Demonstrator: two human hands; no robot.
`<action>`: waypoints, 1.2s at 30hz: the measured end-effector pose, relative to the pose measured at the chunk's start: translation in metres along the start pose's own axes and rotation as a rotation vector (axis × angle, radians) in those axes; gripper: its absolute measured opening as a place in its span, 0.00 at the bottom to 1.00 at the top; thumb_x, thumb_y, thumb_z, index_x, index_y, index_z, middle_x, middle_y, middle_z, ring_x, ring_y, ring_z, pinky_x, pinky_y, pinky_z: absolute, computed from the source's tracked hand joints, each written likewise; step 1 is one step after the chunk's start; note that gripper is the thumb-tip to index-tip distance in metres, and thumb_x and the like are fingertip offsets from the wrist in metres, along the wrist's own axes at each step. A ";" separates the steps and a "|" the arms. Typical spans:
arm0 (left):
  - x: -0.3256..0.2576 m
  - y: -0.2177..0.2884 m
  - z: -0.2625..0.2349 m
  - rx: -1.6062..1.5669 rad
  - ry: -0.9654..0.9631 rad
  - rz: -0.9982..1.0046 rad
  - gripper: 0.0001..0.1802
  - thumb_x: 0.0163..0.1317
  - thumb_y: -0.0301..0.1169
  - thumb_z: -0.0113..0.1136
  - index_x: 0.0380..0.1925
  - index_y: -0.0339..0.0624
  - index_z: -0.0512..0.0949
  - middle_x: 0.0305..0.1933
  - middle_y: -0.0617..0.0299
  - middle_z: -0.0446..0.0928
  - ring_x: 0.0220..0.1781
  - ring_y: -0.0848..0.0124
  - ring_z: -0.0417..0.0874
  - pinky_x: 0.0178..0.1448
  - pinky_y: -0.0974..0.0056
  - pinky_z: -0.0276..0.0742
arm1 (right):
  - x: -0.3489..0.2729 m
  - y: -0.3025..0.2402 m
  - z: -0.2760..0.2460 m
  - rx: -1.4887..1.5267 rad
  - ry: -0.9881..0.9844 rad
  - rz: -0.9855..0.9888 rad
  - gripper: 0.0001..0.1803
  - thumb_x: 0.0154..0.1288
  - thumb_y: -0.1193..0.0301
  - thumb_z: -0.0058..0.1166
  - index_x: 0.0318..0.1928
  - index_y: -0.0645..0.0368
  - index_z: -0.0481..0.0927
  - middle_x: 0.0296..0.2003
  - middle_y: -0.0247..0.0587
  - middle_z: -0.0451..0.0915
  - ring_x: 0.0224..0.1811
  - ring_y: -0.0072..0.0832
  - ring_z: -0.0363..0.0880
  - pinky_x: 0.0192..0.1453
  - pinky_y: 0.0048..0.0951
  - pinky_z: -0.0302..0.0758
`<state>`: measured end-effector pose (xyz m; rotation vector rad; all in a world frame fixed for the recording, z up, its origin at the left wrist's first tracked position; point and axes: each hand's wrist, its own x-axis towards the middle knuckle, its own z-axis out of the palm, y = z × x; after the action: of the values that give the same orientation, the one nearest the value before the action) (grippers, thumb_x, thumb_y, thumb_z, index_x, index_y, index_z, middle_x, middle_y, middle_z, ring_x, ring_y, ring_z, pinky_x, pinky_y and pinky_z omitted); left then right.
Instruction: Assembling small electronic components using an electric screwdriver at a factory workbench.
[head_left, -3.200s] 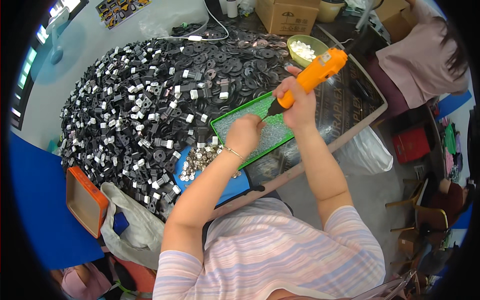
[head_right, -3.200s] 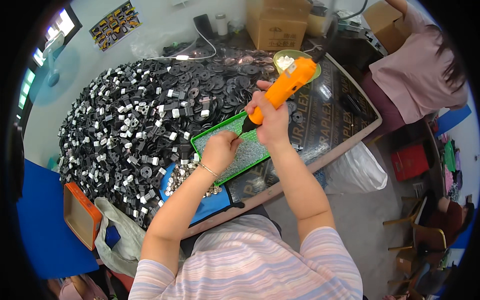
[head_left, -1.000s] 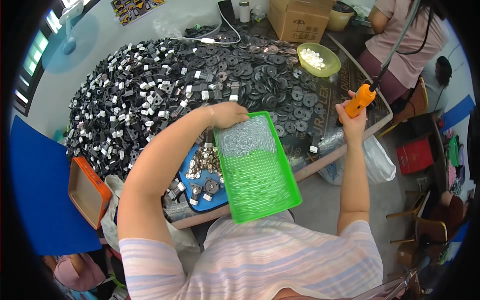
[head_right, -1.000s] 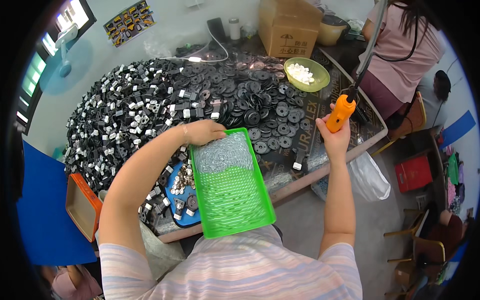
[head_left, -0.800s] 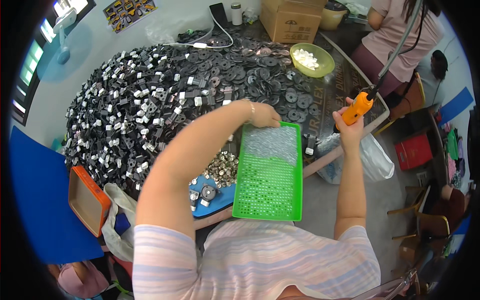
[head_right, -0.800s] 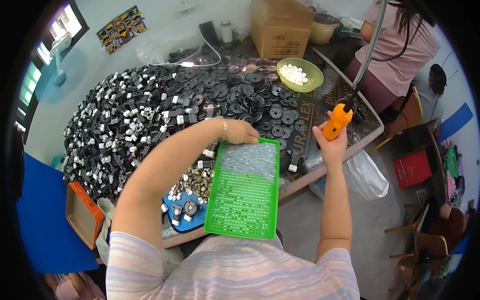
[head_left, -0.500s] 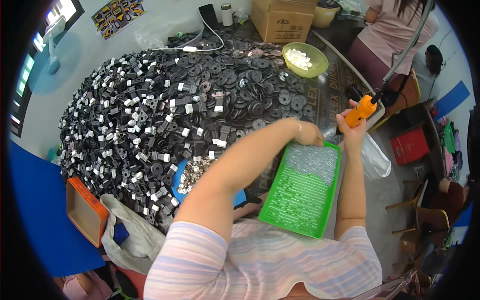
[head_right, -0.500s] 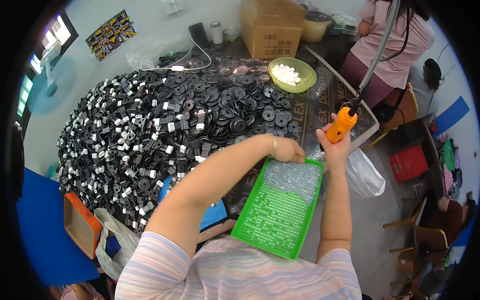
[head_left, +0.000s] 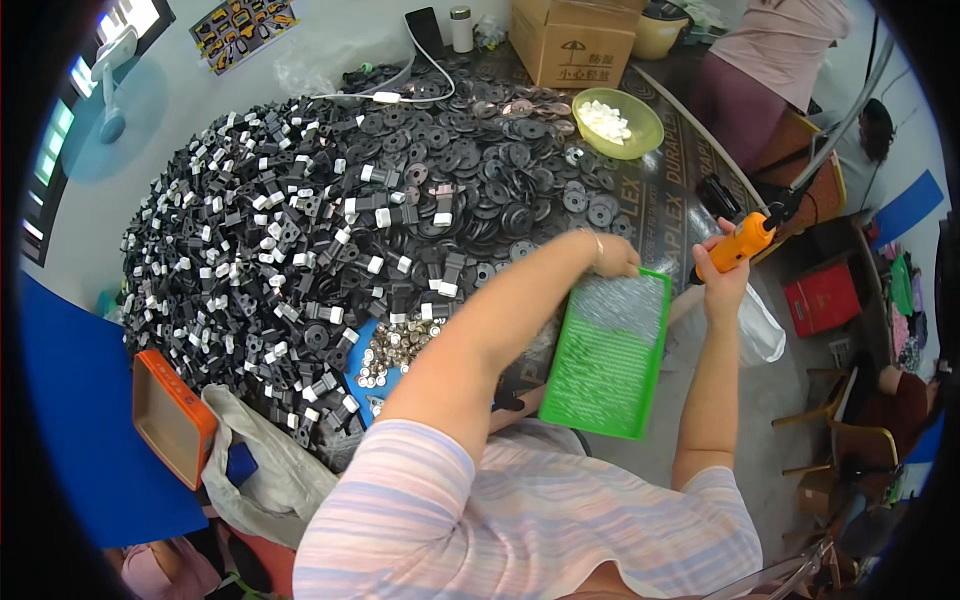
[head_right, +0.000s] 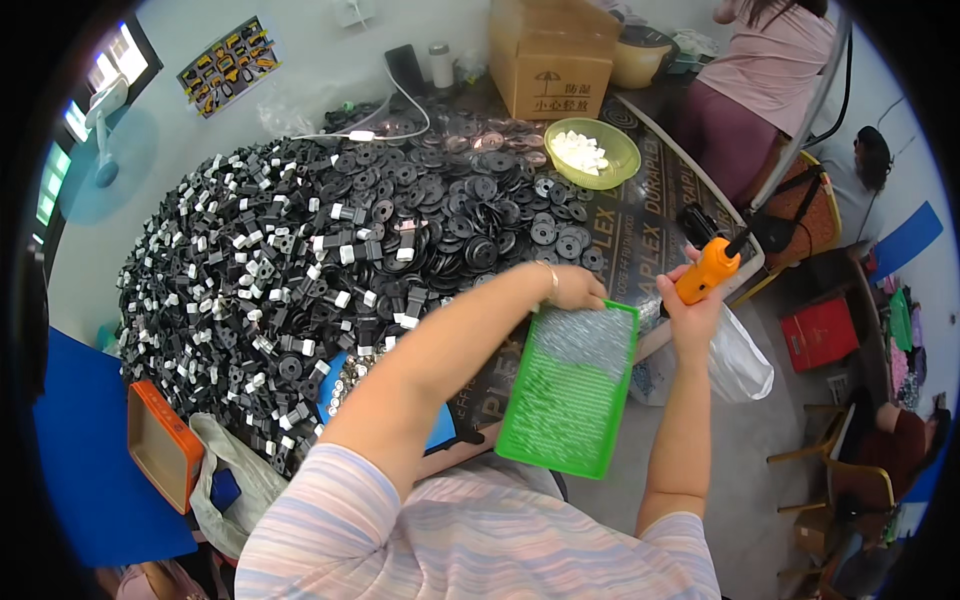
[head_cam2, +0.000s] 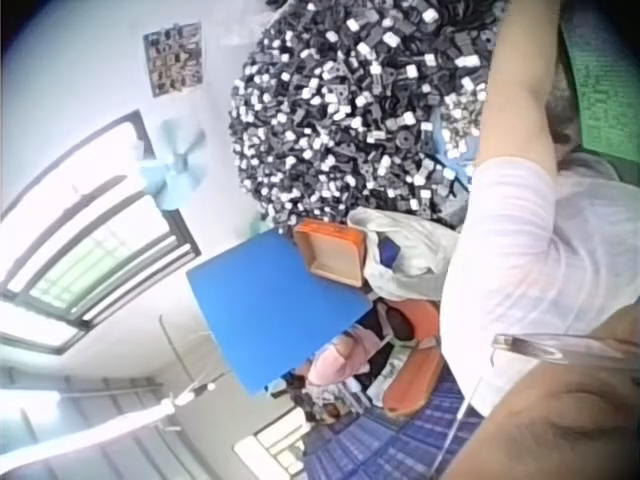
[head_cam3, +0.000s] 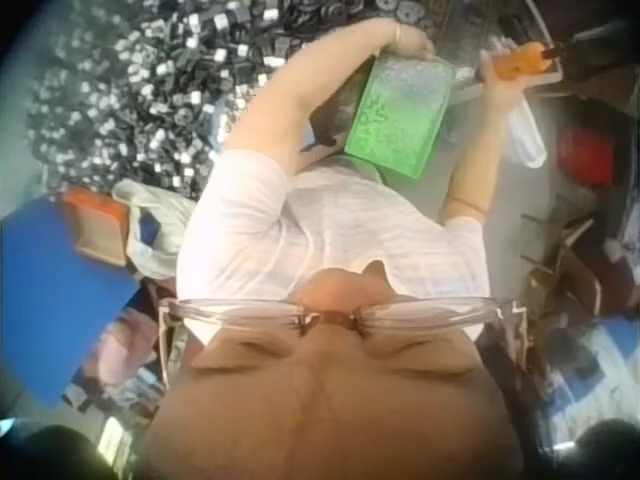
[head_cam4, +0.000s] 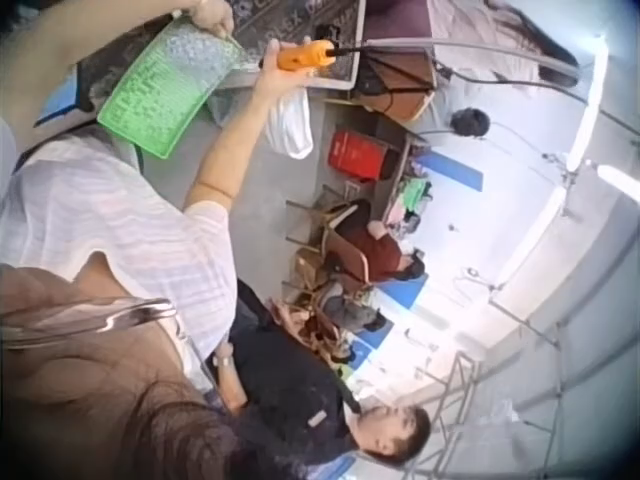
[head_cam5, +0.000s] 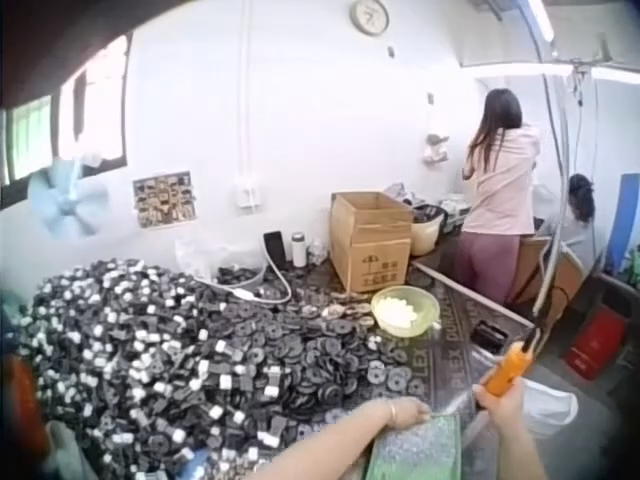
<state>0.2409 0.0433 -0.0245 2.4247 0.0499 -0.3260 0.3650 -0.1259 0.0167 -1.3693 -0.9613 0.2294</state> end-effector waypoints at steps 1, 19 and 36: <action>-0.016 -0.001 -0.015 0.004 -0.054 -0.075 0.19 0.64 0.42 0.49 0.51 0.47 0.75 0.51 0.54 0.76 0.55 0.58 0.74 0.58 0.59 0.67 | -0.001 -0.001 0.004 0.002 0.002 0.002 0.30 0.52 0.79 0.61 0.56 0.63 0.66 0.31 0.27 0.71 0.34 0.15 0.70 0.39 0.16 0.67; -0.036 -0.062 -0.053 0.307 -0.229 -0.167 0.20 0.63 0.40 0.51 0.53 0.46 0.75 0.51 0.54 0.77 0.53 0.59 0.76 0.57 0.58 0.68 | -0.038 -0.038 0.077 0.261 -0.180 0.059 0.37 0.48 0.85 0.61 0.60 0.64 0.60 0.40 0.35 0.72 0.37 0.19 0.74 0.44 0.21 0.73; -0.322 0.071 0.065 0.274 0.969 -0.527 0.09 0.53 0.32 0.58 0.33 0.39 0.79 0.40 0.53 0.76 0.43 0.55 0.75 0.49 0.57 0.71 | -0.051 -0.086 0.101 0.619 -0.362 -0.062 0.19 0.57 0.76 0.56 0.49 0.64 0.68 0.38 0.41 0.72 0.35 0.27 0.74 0.40 0.26 0.73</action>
<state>-0.0764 -0.0373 0.0514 2.5687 1.1310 0.6830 0.2312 -0.1072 0.0608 -0.7372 -1.1081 0.6845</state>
